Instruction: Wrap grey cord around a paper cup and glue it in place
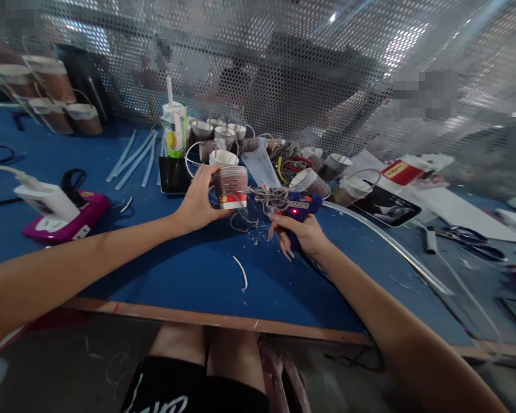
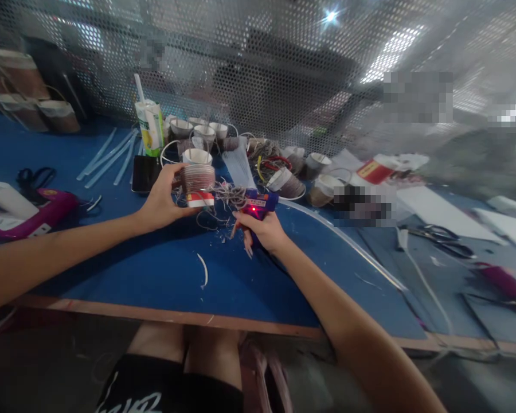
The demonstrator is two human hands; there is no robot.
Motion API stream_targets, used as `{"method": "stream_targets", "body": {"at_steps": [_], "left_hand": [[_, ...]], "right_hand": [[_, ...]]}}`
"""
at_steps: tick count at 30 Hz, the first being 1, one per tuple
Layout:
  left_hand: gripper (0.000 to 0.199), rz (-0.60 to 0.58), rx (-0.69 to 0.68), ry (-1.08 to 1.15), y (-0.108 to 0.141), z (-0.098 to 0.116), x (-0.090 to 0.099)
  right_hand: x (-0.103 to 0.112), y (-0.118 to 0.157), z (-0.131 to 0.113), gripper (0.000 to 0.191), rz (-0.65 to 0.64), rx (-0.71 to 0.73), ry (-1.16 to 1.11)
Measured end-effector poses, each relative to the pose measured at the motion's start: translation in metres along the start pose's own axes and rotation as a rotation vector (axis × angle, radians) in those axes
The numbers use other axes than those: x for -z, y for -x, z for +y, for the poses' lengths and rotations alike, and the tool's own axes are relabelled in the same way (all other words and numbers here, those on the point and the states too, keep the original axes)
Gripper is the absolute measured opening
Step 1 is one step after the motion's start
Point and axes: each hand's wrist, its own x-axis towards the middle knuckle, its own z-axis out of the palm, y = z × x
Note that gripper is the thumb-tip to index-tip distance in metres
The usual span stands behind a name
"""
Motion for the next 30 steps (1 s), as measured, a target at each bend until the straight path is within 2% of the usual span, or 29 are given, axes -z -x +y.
{"method": "stream_targets", "body": {"at_steps": [6,15,30], "left_hand": [[0.075,0.008,-0.011,-0.016,0.0000,-0.0001,-0.0006],[0.075,-0.009,0.003,-0.010,-0.0001,0.0007,-0.0004],[0.072,0.006,0.043,0.021,0.0001,0.0017,-0.0011]], "right_hand": [[0.0009,0.0001,0.0032,0.033,0.018,-0.059,0.024],[-0.0001,0.0004,-0.0011,0.031,0.091,-0.050,0.091],[0.0006,-0.0008,-0.0028,0.025,0.109,-0.059,0.131]]}}
